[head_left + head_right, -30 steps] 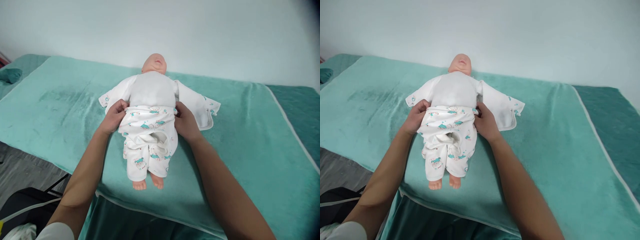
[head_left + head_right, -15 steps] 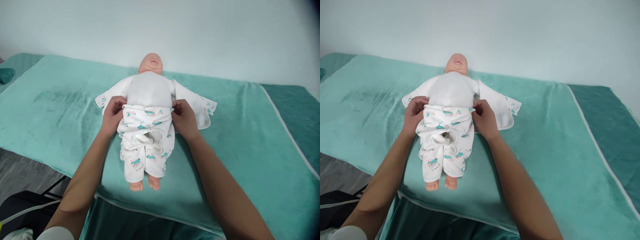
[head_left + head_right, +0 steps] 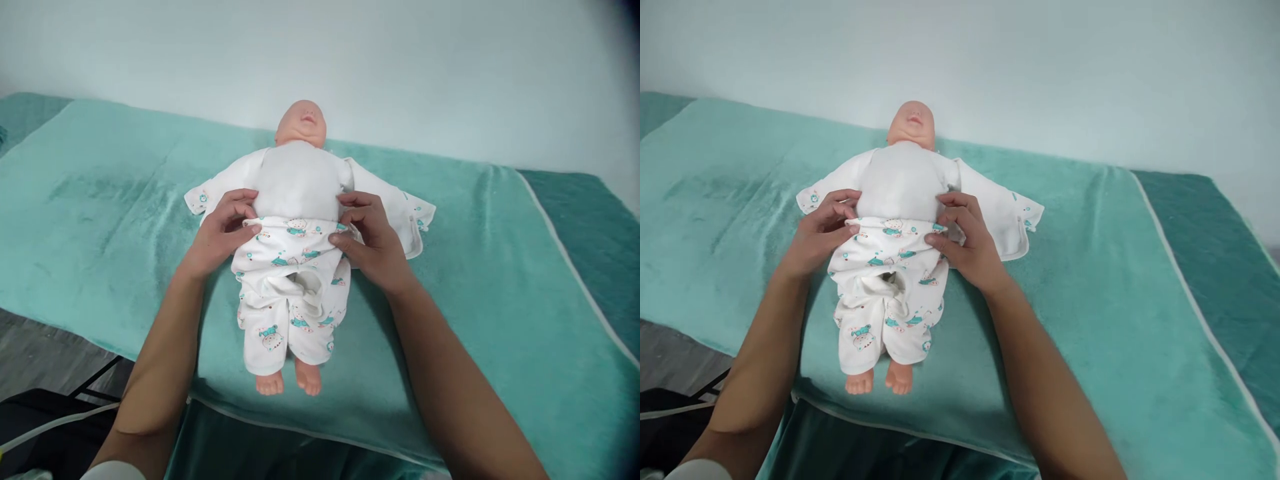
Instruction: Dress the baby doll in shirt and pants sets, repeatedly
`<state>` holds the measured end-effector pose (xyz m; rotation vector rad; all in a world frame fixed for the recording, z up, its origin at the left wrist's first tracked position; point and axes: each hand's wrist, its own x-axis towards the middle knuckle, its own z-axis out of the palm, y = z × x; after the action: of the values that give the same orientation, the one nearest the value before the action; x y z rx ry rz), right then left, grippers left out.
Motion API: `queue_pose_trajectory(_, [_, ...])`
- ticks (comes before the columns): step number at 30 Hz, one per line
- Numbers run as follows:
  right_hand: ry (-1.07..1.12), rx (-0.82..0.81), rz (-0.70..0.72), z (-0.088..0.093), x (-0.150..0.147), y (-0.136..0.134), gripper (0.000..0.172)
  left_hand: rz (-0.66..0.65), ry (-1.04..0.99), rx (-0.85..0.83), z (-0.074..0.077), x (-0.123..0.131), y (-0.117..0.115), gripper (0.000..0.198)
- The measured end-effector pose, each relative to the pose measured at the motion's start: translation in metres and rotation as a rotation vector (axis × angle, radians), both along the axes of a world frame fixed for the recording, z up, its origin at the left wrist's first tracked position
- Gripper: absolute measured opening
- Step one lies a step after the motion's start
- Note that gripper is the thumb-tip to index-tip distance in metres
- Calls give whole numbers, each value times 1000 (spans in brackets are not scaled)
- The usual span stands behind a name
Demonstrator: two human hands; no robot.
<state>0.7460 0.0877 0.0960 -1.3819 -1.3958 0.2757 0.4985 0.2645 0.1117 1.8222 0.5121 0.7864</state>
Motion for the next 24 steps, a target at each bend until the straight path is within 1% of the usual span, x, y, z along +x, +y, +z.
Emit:
queue_pose_trajectory(3, [-79, 20, 15, 5, -1, 3, 21, -13, 13, 54, 3, -1, -1, 26])
queue_pose_trajectory(6, [-69, 62, -6, 10, 0, 11, 22, 54, -55, 87, 2, 7, 0, 20])
queue_pose_trajectory(8, [-29, 35, -84, 14, 4, 22, 23, 132, -88, 86, 2, 20, 5, 15])
queue_pose_trajectory(11, [51, -75, -242, 16, 17, 48, 26, 278, -109, 132, 3, 47, 22, 13])
queue_pose_trajectory(13, [180, -125, -280, 13, 24, 66, 28, 360, -129, 162, 2, 64, 33, 15])
queue_pose_trajectory(15, [315, -138, -292, 8, 26, 79, 31, 397, -146, 120, -3, 76, 41, 16])
queue_pose_trajectory(16, [345, -135, -306, 5, 26, 82, 31, 396, -147, 77, -6, 79, 43, 17])
queue_pose_trajectory(18, [317, -120, -348, 1, 22, 83, 34, 378, -131, -3, -13, 78, 43, 17])
queue_pose_trajectory(21, [254, -128, -357, 0, 18, 74, 37, 331, -76, -49, -20, 65, 40, 18])
queue_pose_trajectory(22, [255, -147, -345, 1, 18, 71, 37, 301, -51, -69, -20, 59, 40, 20])
queue_pose_trajectory(24, [268, -195, -337, 2, 18, 66, 37, 202, 7, -130, -19, 47, 42, 22])
